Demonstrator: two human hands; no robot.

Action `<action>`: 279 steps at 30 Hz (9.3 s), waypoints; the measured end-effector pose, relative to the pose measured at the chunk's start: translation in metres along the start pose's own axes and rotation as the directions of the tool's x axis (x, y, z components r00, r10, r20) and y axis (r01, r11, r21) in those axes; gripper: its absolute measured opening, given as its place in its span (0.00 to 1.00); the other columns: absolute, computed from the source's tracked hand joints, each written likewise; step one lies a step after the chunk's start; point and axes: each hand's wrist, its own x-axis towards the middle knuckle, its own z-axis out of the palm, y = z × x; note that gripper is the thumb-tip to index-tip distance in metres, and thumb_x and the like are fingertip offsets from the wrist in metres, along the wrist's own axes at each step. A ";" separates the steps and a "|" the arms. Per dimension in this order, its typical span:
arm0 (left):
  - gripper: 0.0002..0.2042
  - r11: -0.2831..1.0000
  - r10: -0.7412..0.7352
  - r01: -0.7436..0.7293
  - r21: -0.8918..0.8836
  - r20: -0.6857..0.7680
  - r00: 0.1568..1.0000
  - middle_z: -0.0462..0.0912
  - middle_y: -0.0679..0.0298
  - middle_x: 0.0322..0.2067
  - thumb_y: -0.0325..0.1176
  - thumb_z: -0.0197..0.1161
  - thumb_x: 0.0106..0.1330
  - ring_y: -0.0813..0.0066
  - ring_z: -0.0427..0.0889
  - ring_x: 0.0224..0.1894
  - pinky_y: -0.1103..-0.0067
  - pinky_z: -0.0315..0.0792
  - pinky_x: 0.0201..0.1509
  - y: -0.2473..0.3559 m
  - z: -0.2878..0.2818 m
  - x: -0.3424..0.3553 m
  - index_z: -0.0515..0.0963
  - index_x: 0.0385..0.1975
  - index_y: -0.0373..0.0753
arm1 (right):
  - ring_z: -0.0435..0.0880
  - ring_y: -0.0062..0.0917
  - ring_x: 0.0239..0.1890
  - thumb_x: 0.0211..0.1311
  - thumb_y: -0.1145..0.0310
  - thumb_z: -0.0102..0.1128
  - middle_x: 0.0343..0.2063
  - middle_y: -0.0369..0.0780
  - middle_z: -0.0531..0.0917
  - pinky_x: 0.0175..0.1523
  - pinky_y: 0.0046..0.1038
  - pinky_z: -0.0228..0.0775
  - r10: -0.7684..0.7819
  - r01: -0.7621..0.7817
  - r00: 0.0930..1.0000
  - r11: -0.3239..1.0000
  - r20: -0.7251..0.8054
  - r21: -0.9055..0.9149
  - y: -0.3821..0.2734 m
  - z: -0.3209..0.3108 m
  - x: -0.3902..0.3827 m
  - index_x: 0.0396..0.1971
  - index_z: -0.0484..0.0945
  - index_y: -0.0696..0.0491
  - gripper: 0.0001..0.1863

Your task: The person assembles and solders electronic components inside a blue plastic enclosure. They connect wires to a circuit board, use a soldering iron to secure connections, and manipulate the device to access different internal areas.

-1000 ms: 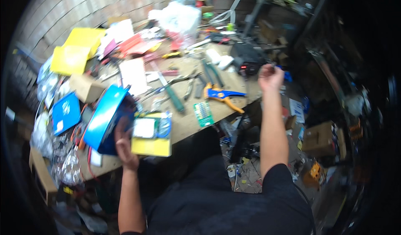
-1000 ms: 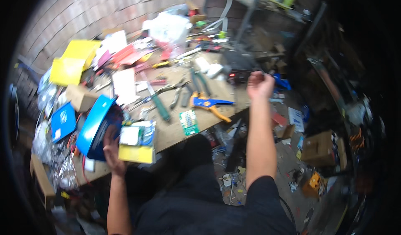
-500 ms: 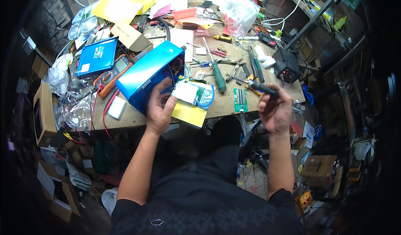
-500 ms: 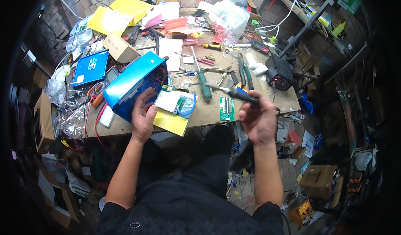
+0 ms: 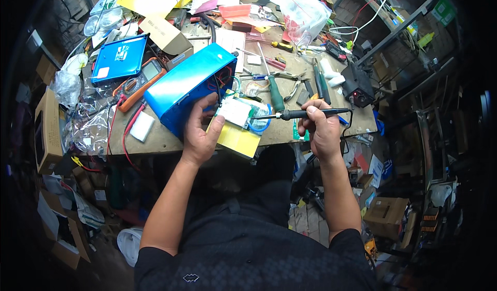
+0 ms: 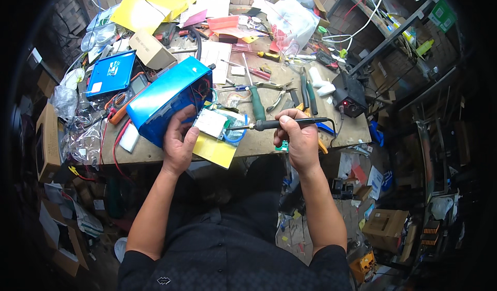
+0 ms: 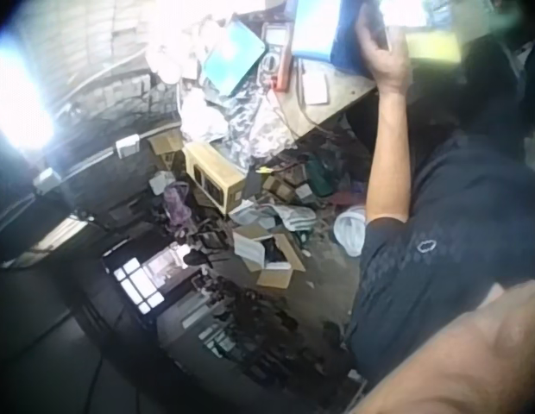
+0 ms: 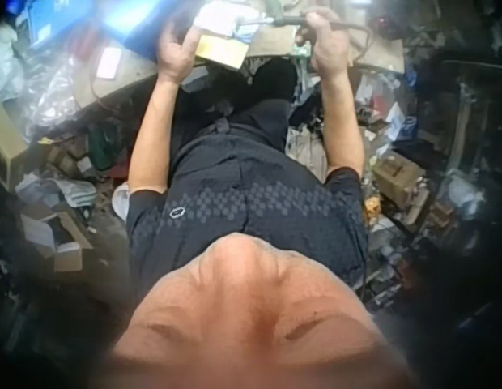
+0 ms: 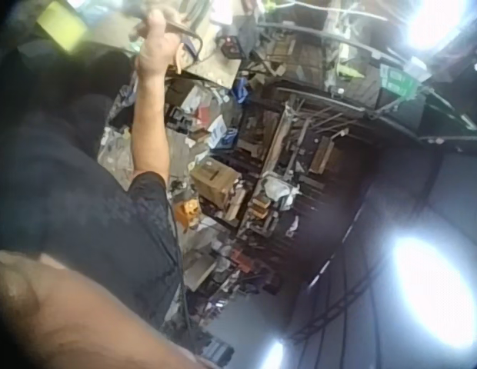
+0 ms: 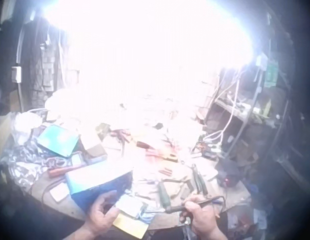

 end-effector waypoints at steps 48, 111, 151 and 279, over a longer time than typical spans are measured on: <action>0.31 0.996 -0.086 0.084 0.038 0.076 0.993 0.75 0.49 0.65 0.34 0.67 0.71 0.60 0.76 0.68 0.67 0.66 0.73 0.007 0.001 0.006 0.65 0.71 0.31 | 0.89 0.24 0.28 0.69 0.68 0.68 0.29 0.41 0.87 0.35 0.24 0.83 0.200 -0.164 0.946 0.974 0.254 -0.159 -0.007 -0.001 0.045 0.38 0.83 0.61 0.10; 0.33 0.997 -0.039 0.040 0.063 -0.017 0.999 0.81 0.52 0.58 0.36 0.72 0.66 0.63 0.80 0.60 0.69 0.73 0.64 -0.001 0.003 0.005 0.69 0.69 0.33 | 0.90 0.24 0.27 0.65 0.68 0.72 0.33 0.44 0.88 0.31 0.23 0.86 0.297 -0.228 0.911 0.941 0.287 -0.251 -0.018 0.007 0.074 0.38 0.83 0.61 0.11; 0.32 0.997 -0.034 0.036 0.073 -0.022 0.999 0.80 0.52 0.59 0.36 0.72 0.66 0.62 0.80 0.61 0.68 0.74 0.64 0.004 0.004 0.005 0.70 0.68 0.34 | 0.91 0.25 0.29 0.66 0.69 0.73 0.30 0.42 0.88 0.34 0.24 0.85 0.213 -0.172 0.957 0.963 0.195 -0.209 -0.023 0.008 0.031 0.39 0.84 0.62 0.11; 0.39 0.655 0.426 -0.330 0.679 0.029 0.904 0.78 0.50 0.57 0.47 0.88 0.46 0.51 0.81 0.57 0.64 0.76 0.58 0.047 0.042 -0.004 0.68 0.51 0.39 | 0.92 0.26 0.30 0.64 0.67 0.76 0.30 0.42 0.89 0.36 0.25 0.86 0.290 -0.218 0.898 0.946 0.332 -0.238 -0.017 -0.009 0.060 0.38 0.85 0.61 0.13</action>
